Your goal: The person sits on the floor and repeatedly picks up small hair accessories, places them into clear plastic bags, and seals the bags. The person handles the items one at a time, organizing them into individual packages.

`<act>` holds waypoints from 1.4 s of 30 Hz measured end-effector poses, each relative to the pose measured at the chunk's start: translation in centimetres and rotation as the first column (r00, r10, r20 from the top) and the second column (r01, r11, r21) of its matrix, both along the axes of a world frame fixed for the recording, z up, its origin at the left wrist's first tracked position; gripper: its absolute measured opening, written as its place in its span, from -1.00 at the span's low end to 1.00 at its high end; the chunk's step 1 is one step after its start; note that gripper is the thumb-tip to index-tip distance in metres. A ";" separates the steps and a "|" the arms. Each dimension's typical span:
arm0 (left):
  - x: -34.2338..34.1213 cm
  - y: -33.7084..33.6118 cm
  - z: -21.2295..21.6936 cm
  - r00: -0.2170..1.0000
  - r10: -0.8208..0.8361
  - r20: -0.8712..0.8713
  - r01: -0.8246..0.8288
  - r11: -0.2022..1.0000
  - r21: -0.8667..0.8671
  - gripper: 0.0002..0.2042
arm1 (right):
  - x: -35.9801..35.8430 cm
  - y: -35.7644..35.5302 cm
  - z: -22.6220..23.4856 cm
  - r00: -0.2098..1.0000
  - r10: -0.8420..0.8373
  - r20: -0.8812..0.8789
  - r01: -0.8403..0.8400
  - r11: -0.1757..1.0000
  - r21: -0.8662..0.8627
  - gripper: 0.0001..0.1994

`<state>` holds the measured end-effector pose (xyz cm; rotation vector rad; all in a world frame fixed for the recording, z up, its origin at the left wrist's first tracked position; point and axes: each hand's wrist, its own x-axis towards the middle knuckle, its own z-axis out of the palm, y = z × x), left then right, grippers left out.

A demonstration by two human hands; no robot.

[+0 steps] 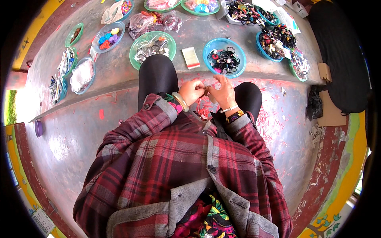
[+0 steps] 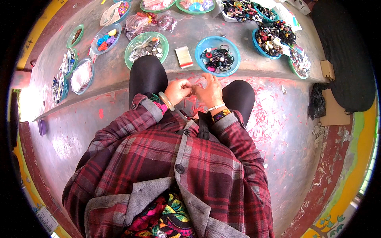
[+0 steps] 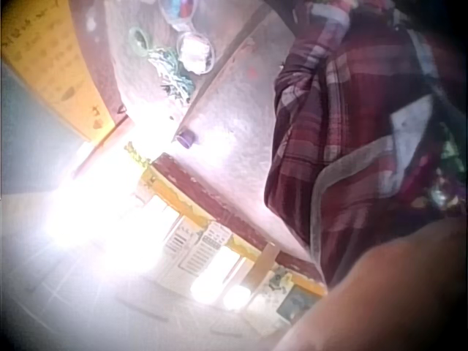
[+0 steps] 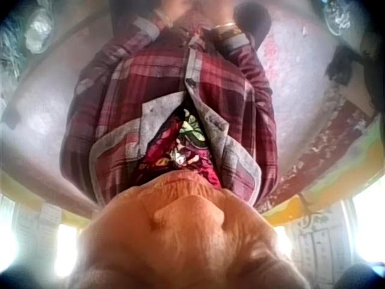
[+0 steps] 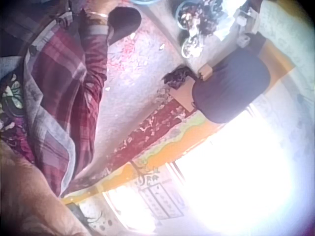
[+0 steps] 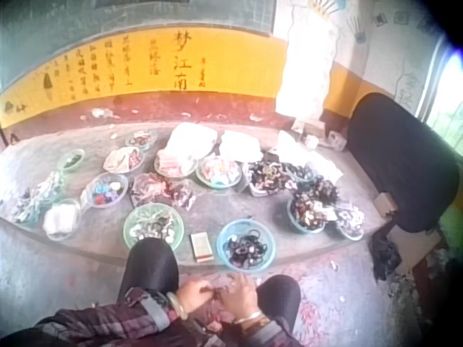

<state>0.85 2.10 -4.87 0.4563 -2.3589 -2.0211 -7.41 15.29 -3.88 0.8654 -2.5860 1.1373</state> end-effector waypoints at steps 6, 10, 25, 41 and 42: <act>0.2 0.1 -0.3 0.996 -0.018 -0.084 0.010 0.995 -0.097 -0.91 | -0.5 1.0 1.0 0.695 0.162 0.701 -0.225 0.974 -0.002 -0.75; 0.1 0.1 0.0 0.996 -0.039 -0.081 0.032 0.996 -0.078 -0.91 | -0.6 1.3 -0.3 0.748 0.146 0.648 -0.186 0.982 -0.006 -0.80; 0.2 0.3 -1.0 0.985 -0.141 -0.097 0.122 0.977 -0.176 -0.92 | -0.5 1.0 -0.7 0.869 0.034 0.493 -0.160 0.963 0.216 -0.74; -0.3 -0.6 -1.8 0.984 0.150 0.100 -0.176 0.922 0.346 -0.92 | 0.3 0.9 1.7 0.856 -0.019 0.517 -0.234 0.877 0.420 -0.60; -0.3 -0.6 -2.0 0.979 0.164 0.121 -0.197 0.908 0.370 -0.92 | 0.2 1.0 1.8 0.866 -0.034 0.499 -0.244 0.843 0.480 -0.61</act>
